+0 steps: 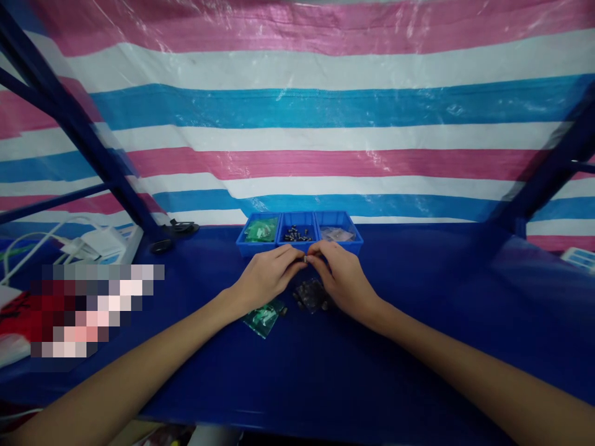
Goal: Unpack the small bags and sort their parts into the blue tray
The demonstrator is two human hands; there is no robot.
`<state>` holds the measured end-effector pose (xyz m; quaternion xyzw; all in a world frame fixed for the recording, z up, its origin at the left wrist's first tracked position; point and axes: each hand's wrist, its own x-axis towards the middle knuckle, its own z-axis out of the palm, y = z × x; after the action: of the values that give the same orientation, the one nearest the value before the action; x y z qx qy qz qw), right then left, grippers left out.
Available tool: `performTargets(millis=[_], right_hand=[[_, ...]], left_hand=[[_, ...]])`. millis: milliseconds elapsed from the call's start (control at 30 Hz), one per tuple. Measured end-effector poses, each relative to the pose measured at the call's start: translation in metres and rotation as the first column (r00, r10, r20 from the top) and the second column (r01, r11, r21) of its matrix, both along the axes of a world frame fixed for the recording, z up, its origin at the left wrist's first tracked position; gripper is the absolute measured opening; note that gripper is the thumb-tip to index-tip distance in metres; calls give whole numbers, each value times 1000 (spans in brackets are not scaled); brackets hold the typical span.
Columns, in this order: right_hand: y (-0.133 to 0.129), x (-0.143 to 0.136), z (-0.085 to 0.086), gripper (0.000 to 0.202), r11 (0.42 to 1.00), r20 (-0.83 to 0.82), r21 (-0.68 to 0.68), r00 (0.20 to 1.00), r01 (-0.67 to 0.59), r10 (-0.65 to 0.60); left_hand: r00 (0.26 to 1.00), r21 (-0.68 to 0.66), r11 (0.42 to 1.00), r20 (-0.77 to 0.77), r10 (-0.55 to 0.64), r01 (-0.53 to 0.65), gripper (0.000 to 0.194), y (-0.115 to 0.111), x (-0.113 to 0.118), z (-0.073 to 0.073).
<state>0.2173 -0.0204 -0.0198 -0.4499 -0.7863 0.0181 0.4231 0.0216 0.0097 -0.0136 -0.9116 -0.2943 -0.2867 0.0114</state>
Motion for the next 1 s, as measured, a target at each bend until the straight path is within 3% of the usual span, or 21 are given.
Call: performTargets(millis=[133, 267, 567, 733, 867, 1000], right_hand=[[3, 3, -3, 16, 995, 101, 92, 995, -33, 24], [4, 5, -4, 13, 991, 155, 135, 988, -21, -1], [6, 11, 4, 23, 989, 286, 126, 957, -81, 42], [28, 9, 16, 23, 979, 366, 203, 929, -16, -61], [59, 3, 28, 25, 977, 437, 196, 883, 90, -169], [53, -5, 34, 29, 969, 438, 213, 874, 124, -208]], left_hand=[[1000, -41, 999, 20, 10, -9, 26, 1, 1, 0], [1000, -50, 999, 14, 15, -15, 26, 1, 1, 1], [1000, -68, 997, -14, 21, -22, 30, -4, 3, 6], [992, -45, 992, -37, 119, -121, 17, -4, 1, 10], [988, 15, 995, -120, 99, -98, 18, -2, -3, 10], [970, 51, 992, -213, 120, -111, 20, -2, -4, 10]])
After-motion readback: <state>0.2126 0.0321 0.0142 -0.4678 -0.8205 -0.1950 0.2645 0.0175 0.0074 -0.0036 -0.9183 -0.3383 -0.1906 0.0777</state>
